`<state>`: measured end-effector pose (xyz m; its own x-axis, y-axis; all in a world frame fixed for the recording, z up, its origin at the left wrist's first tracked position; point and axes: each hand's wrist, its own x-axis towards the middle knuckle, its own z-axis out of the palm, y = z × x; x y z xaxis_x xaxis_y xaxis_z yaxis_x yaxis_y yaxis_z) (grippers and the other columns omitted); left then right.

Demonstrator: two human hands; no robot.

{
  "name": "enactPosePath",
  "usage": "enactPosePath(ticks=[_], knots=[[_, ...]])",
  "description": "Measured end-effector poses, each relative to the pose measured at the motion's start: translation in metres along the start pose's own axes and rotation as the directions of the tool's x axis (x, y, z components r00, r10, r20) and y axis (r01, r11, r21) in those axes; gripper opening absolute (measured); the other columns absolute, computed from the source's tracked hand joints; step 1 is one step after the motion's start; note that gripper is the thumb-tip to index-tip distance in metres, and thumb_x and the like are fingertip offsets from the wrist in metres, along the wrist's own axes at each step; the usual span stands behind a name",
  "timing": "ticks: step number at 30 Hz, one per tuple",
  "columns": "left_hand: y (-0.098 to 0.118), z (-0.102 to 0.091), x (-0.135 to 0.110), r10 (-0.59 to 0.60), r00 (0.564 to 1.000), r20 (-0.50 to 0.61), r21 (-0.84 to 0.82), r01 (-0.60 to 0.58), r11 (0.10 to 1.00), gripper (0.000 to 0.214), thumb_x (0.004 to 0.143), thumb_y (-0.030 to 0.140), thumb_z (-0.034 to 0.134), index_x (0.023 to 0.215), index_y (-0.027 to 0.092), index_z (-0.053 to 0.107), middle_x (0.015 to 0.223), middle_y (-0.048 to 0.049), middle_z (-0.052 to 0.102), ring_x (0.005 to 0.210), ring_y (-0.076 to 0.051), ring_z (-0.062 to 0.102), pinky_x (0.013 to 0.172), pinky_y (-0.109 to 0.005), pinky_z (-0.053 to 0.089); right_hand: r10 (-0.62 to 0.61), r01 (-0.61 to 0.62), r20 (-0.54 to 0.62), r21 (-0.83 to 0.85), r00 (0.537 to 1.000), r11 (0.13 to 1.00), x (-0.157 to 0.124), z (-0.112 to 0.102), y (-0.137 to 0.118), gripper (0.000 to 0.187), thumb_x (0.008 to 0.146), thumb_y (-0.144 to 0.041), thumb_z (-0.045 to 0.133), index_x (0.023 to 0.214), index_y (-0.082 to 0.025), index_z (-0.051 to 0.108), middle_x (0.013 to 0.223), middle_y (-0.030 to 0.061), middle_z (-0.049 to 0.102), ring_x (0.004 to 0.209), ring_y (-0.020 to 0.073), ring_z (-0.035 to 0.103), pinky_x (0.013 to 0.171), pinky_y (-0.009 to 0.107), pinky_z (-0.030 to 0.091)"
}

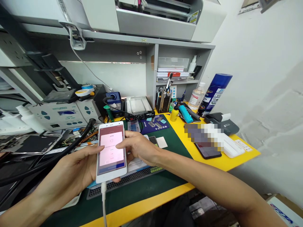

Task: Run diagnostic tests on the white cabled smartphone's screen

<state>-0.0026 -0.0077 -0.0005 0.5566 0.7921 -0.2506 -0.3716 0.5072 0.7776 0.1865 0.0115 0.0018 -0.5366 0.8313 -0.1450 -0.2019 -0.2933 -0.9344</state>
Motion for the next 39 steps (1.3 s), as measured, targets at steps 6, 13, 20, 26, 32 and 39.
enactPosePath(ticks=[6,13,20,26,32,39], knots=[[0.001,0.0035,0.0007,0.011,1.0,-0.017,0.0,-0.011,1.0,0.057,0.093,0.023,0.05,0.148,0.021,0.035,0.125,-0.018,0.062,0.096,-0.034,0.063,0.072,-0.061,0.054,0.007,-0.007,0.002,0.01,1.0,1.0,-0.0005,0.0006,-0.0004,0.04,0.076,-0.021,0.062,0.116,-0.019,0.062,0.098,0.008,0.07,0.08,0.0212,0.063,0.068,0.033,0.048],[0.0034,0.0063,-0.0007,0.003,1.0,-0.027,0.011,-0.002,1.0,0.059,0.092,0.024,0.051,0.148,0.021,0.034,0.13,-0.0189,0.06,0.106,-0.039,0.061,0.074,-0.063,0.055,-0.018,0.018,0.012,0.01,1.0,1.0,-0.0003,0.0003,0.0011,0.037,0.077,-0.021,0.061,0.114,-0.019,0.064,0.094,0.0065,0.07,0.074,0.0182,0.061,0.062,0.028,0.047],[0.0029,0.0055,-0.0007,0.004,0.999,-0.033,0.035,-0.003,0.999,0.059,0.091,0.022,0.053,0.148,0.021,0.036,0.125,-0.0183,0.063,0.098,-0.035,0.064,0.075,-0.062,0.056,-0.013,0.013,0.0,0.014,1.0,1.0,-0.0003,0.0007,0.0012,0.039,0.076,-0.02,0.062,0.115,-0.019,0.063,0.095,0.0069,0.07,0.075,0.0189,0.062,0.063,0.029,0.047],[0.0015,0.0052,0.0004,0.008,0.998,-0.055,0.07,-0.004,0.998,0.063,0.09,0.022,0.056,0.149,0.024,0.032,0.126,-0.017,0.063,0.096,-0.034,0.065,0.075,-0.063,0.055,-0.017,0.017,0.006,0.006,1.0,1.0,-0.0005,0.0008,0.0008,0.037,0.077,-0.02,0.061,0.114,-0.019,0.063,0.096,0.0071,0.07,0.074,0.019,0.062,0.064,0.031,0.046],[0.0011,0.0043,-0.0009,0.008,0.998,-0.067,0.098,-0.001,0.995,0.061,0.089,0.02,0.058,0.146,0.021,0.036,0.122,-0.0177,0.064,0.091,-0.032,0.066,0.075,-0.062,0.056,-0.017,0.017,0.011,0.012,1.0,1.0,-0.0005,0.0,0.0015,0.038,0.078,-0.021,0.062,0.115,-0.019,0.063,0.097,0.0072,0.07,0.077,0.0195,0.062,0.066,0.031,0.046],[0.0023,0.0024,-0.0021,0.029,0.999,0.033,-0.003,-0.029,1.0,0.051,0.092,0.022,0.047,0.143,0.015,0.042,0.126,-0.0201,0.062,0.098,-0.036,0.064,0.074,-0.062,0.055,-0.022,0.021,0.008,0.024,1.0,0.999,-0.0007,0.0007,0.0014,0.032,0.078,-0.02,0.06,0.11,-0.019,0.065,0.092,0.0061,0.07,0.072,0.018,0.06,0.063,0.029,0.045]])
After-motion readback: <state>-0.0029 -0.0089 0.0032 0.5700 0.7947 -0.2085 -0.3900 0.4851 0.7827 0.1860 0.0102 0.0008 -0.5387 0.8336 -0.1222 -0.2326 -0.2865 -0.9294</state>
